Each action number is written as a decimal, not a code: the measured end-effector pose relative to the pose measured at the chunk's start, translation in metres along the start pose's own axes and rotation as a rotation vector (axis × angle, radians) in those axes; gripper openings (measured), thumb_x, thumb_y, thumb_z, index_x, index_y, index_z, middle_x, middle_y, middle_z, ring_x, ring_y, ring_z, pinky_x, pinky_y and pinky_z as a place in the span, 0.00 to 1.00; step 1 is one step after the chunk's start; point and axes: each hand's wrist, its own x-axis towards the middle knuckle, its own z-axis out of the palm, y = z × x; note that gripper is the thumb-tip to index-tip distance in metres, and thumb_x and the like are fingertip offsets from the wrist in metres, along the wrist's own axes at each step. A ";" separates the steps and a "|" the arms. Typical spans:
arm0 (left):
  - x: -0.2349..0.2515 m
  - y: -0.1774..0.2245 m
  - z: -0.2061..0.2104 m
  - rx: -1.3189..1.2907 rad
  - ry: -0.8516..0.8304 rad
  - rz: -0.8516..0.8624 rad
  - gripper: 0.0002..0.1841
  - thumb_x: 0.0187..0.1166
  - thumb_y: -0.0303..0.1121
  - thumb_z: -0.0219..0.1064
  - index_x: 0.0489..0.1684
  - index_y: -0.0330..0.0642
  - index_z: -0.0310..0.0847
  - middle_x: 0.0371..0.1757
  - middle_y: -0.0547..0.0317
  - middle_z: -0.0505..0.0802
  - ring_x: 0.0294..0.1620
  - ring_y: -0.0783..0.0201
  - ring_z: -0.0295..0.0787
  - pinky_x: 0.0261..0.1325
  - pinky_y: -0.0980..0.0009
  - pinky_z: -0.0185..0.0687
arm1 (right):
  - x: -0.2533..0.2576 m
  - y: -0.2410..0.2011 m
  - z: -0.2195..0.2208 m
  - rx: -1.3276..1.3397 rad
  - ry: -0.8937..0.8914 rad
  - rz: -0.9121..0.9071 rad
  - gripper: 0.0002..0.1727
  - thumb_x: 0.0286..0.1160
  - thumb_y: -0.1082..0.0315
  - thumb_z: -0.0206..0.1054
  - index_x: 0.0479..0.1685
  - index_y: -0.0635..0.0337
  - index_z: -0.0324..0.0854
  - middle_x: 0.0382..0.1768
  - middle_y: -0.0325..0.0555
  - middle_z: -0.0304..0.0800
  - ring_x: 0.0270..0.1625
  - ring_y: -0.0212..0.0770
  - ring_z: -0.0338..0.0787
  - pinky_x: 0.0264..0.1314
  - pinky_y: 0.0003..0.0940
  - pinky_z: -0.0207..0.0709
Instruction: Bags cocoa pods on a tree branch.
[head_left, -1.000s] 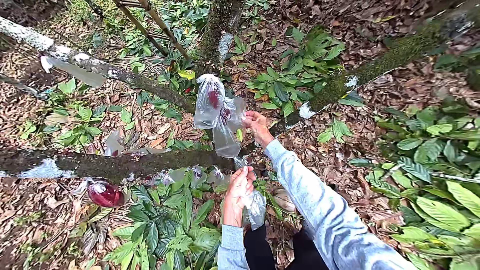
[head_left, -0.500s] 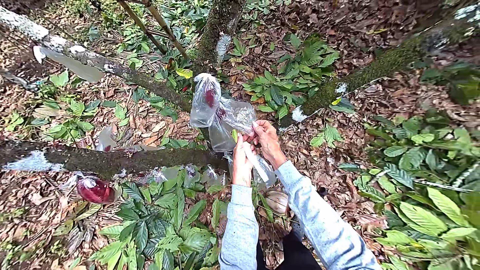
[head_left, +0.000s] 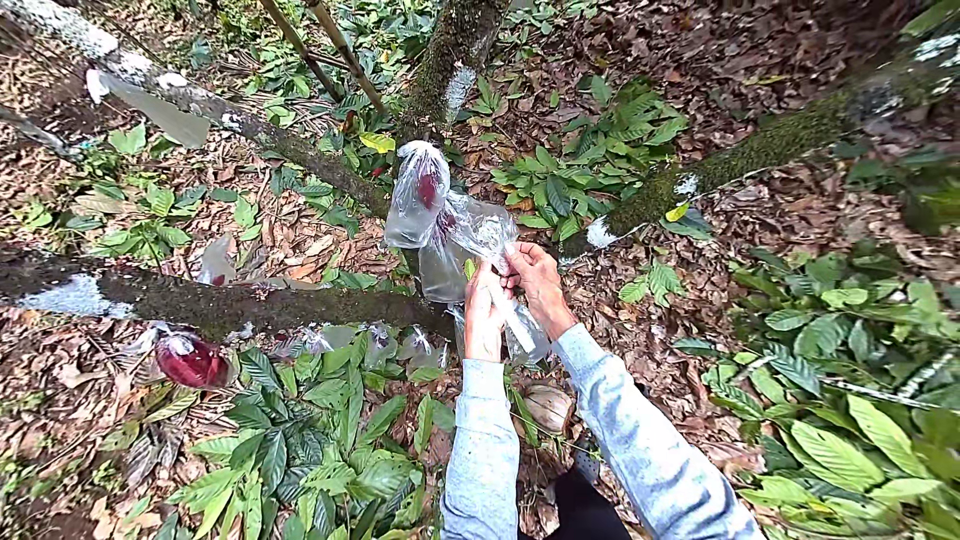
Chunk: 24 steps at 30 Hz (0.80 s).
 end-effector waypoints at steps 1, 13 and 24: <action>0.002 -0.001 -0.001 0.008 -0.003 0.006 0.18 0.94 0.42 0.49 0.47 0.37 0.78 0.26 0.55 0.83 0.18 0.68 0.76 0.17 0.78 0.71 | 0.001 0.000 0.001 -0.002 0.006 0.006 0.14 0.82 0.64 0.70 0.53 0.67 0.79 0.26 0.50 0.88 0.18 0.40 0.85 0.19 0.31 0.82; 0.008 0.001 0.017 0.102 0.118 0.173 0.05 0.88 0.28 0.60 0.45 0.36 0.80 0.25 0.56 0.84 0.23 0.66 0.81 0.28 0.72 0.82 | 0.009 0.004 0.004 -0.203 0.011 -0.115 0.14 0.86 0.63 0.65 0.38 0.66 0.86 0.21 0.44 0.89 0.20 0.35 0.85 0.26 0.30 0.82; 0.015 -0.002 0.005 -0.005 0.128 0.138 0.11 0.93 0.32 0.53 0.58 0.37 0.77 0.34 0.54 0.86 0.27 0.65 0.83 0.31 0.72 0.84 | 0.004 0.007 0.006 0.021 0.041 -0.122 0.13 0.90 0.65 0.59 0.51 0.66 0.84 0.33 0.49 0.91 0.27 0.38 0.89 0.31 0.31 0.86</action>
